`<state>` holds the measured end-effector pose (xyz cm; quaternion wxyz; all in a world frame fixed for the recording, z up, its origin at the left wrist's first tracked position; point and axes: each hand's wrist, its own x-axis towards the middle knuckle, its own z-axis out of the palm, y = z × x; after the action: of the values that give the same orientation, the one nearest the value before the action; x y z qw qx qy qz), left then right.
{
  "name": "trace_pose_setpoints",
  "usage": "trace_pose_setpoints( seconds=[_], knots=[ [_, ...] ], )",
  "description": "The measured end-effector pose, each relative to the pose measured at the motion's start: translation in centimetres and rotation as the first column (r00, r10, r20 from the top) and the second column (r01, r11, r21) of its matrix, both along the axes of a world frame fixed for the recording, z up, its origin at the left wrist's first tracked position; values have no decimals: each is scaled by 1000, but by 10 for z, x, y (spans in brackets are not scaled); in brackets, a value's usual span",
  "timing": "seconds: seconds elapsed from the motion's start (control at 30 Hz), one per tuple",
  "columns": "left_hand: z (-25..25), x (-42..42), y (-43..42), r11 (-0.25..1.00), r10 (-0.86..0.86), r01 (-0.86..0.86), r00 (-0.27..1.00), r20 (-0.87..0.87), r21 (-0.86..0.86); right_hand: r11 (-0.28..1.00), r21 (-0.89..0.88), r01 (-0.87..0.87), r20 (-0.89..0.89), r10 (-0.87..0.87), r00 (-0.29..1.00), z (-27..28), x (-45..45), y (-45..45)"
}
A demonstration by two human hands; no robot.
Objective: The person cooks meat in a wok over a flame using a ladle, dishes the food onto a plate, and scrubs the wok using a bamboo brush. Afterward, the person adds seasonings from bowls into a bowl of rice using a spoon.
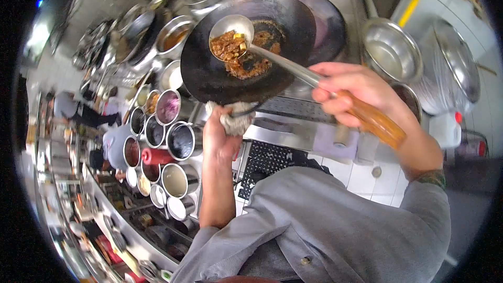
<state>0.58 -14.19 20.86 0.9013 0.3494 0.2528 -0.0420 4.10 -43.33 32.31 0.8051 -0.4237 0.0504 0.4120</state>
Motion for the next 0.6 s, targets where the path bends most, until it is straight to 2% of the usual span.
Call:
trace_pose_setpoints(
  seconds=[0.03, 0.17, 0.27, 0.3, 0.37, 0.43, 0.47, 0.53, 0.6],
  knots=[
    [1, -16, 10, 999, 41, -41, 999, 13, -28, 999, 17, -37, 44, 37, 998, 1, -3, 2],
    [6, -87, 51, 988, 151, -147, 984, 98, -48, 979, -134, -153, 172, 175, 969, -5, -15, 52],
    [18, -142, 73, 940, 341, -339, 935, 99, -36, 967, -104, -234, 96, 244, 965, 10, -16, 95],
    [19, -167, 81, 932, 363, -362, 924, 121, -30, 954, -41, -298, 81, 300, 950, 5, -17, 109],
    [24, -213, 92, 906, 424, -422, 903, 73, -43, 933, -72, -353, 104, 359, 928, 12, -38, 139],
    [22, -272, 102, 857, 515, -513, 857, 39, -46, 894, -87, -440, 117, 448, 887, 10, -62, 174],
    [19, -302, 108, 833, 554, -550, 828, 92, -67, 863, -37, -504, 99, 505, 857, 5, -72, 192],
    [32, -357, 106, 731, 682, -683, 728, 70, -18, 779, 89, -621, 88, 615, 784, -10, -97, 230],
    [38, -404, 103, 631, 773, -776, 630, 71, 2, 683, 122, -720, 96, 714, 694, -14, -126, 266]
  ],
)
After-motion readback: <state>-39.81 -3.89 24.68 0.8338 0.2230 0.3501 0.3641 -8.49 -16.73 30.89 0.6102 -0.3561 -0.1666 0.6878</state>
